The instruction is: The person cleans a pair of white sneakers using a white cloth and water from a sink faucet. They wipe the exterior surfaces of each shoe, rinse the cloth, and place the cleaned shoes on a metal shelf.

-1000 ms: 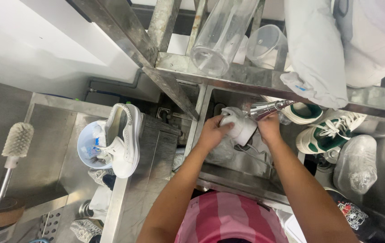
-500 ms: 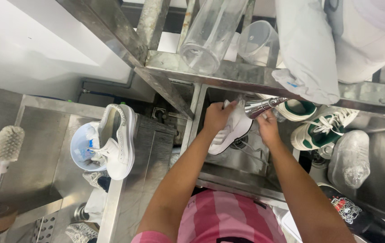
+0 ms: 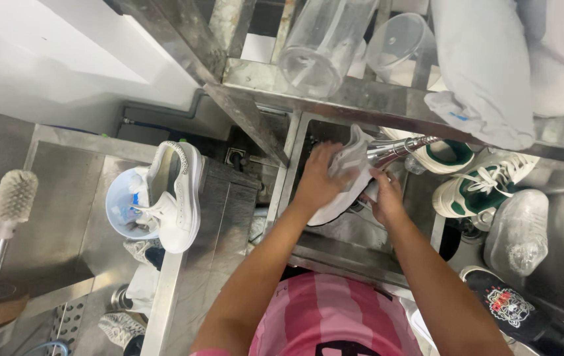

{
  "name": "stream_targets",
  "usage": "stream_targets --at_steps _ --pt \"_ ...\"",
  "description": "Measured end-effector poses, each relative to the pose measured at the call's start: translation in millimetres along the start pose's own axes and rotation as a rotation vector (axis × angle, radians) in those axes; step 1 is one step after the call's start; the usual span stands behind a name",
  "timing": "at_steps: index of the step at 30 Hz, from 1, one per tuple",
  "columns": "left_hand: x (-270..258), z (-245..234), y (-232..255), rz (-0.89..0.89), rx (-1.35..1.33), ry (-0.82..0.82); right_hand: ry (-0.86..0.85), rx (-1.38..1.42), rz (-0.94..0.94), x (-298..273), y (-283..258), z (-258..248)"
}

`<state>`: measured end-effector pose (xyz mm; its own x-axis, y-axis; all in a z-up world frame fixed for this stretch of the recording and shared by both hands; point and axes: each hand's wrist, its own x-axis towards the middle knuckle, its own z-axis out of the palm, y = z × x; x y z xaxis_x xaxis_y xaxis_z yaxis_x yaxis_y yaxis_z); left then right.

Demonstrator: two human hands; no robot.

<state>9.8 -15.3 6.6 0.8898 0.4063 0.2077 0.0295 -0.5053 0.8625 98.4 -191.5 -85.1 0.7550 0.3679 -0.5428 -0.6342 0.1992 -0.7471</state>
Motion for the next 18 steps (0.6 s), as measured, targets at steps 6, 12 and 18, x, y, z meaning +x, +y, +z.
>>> stream_targets --at_steps 6,12,18 --pt "-92 -32 38 -0.280 0.158 -0.056 -0.027 -0.117 0.078 -18 14 35" --pt "-151 -41 17 -0.253 0.311 0.225 -0.391 -0.306 0.169 -19 26 33" --pt "-208 -67 23 -0.391 0.411 0.280 -0.404 -0.520 -0.145 4 30 11"
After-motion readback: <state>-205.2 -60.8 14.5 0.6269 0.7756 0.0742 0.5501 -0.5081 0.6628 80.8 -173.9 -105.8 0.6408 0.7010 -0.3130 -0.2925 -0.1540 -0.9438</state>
